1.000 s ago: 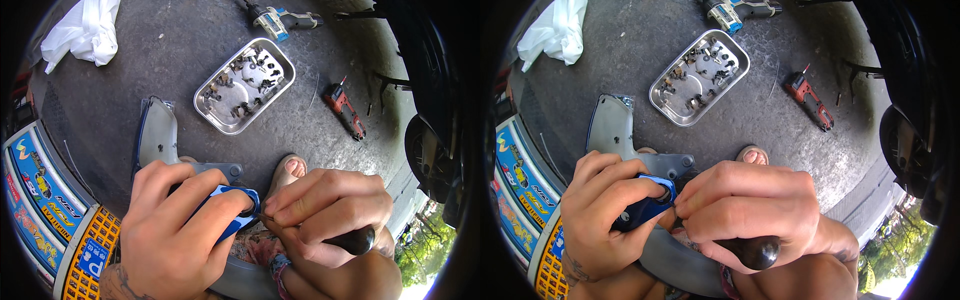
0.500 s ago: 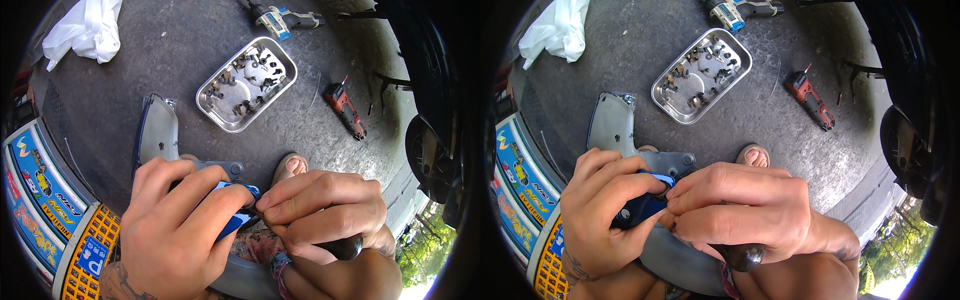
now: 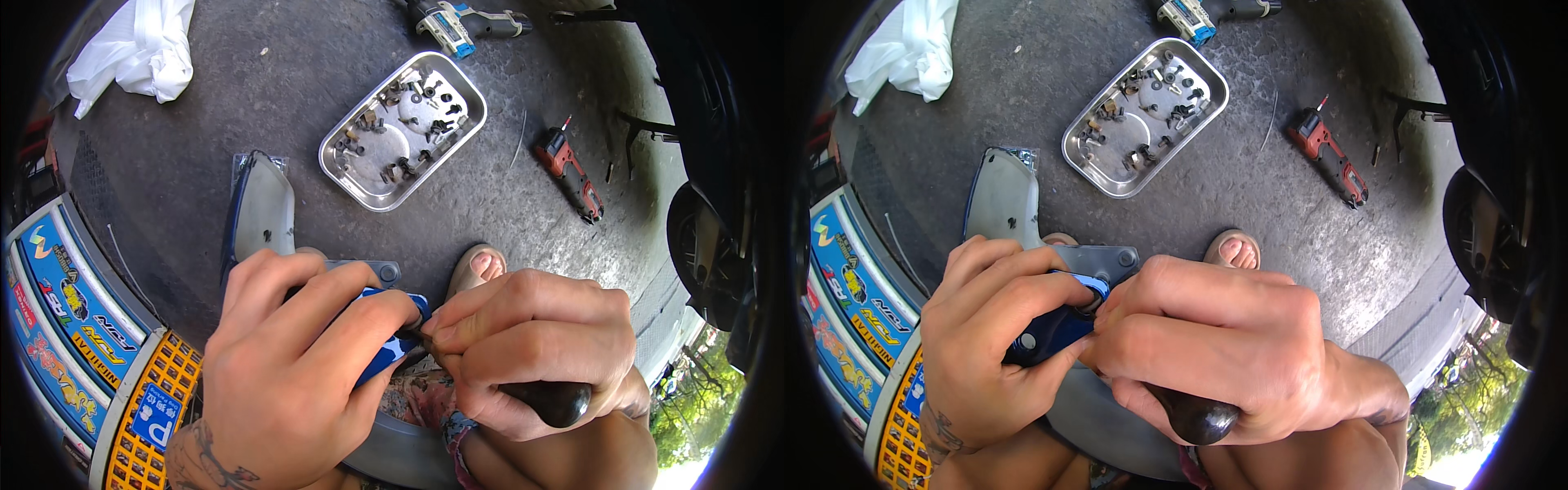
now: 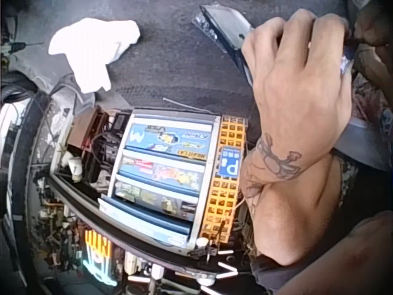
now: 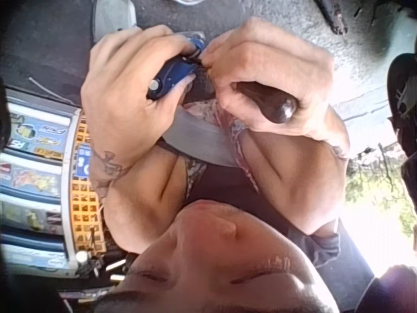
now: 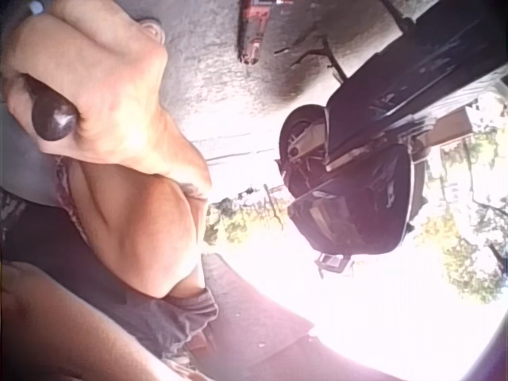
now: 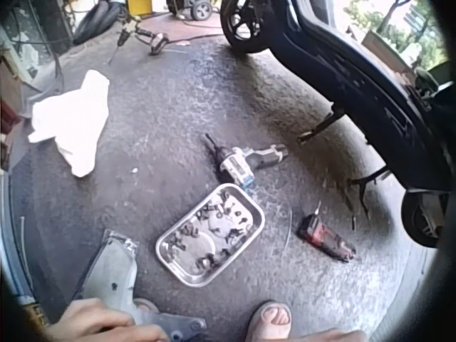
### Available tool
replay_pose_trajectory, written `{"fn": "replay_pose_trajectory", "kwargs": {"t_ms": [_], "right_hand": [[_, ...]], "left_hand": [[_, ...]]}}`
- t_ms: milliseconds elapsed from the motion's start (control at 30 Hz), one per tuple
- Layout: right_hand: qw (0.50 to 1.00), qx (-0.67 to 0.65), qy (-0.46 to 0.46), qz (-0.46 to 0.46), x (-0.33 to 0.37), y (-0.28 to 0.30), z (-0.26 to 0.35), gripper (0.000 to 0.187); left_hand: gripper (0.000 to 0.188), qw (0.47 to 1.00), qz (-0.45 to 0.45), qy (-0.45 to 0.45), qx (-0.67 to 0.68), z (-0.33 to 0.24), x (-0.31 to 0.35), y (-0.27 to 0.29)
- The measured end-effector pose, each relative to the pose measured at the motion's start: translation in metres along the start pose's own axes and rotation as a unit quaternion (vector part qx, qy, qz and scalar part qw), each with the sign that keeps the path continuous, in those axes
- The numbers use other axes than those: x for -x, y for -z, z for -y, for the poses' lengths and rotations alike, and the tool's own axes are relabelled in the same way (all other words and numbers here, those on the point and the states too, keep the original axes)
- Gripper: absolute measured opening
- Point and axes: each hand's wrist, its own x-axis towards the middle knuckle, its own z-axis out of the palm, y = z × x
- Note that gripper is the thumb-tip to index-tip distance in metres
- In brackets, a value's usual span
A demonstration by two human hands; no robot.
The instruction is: The person assembles a motorcycle fender by inserting plastic fasteners and tightening screws with a screwdriver. They handle a blue and gray fender, fasteners, and screws, using a manual screwdriver to secure the components.
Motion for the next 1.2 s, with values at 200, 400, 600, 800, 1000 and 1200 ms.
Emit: {"fn": "replay_pose_trajectory", "kwargs": {"t_ms": [200, 400, 600, 800, 1000, 1200], "right_hand": [[0.999, 0.016, -0.01, 0.035, -0.003, 0.008, 0.0, 0.012], [0.996, -0.002, 0.025, 0.091, -0.007, 0.02, -0.008, 0.011], [0.978, -0.201, 0.06, 0.014, -0.01, 0.027, -0.025, 0.017], [0.968, -0.232, -0.057, 0.074, -0.015, 0.037, -0.027, 0.021], [0.963, -0.23, -0.066, 0.121, -0.03, 0.038, -0.022, 0.026], [0.969, -0.176, 0.0, 0.174, -0.05, 0.039, -0.018, 0.027]], "left_hand": [[0.045, 1.0, 0.019, -0.017, -0.005, 0.001, -0.001, 0.0], [0.042, 0.999, 0.001, -0.03, -0.012, 0.001, 0.0, -0.001], [0.038, 0.998, -0.022, -0.056, 0.001, 0.008, 0.002, 0.0], [0.037, 0.998, -0.02, -0.063, 0.022, 0.006, 0.005, 0.005], [0.034, 0.997, -0.021, -0.07, 0.024, 0.004, 0.006, 0.007], [0.034, 0.996, -0.026, -0.079, 0.02, 0.003, 0.008, 0.006]]}}
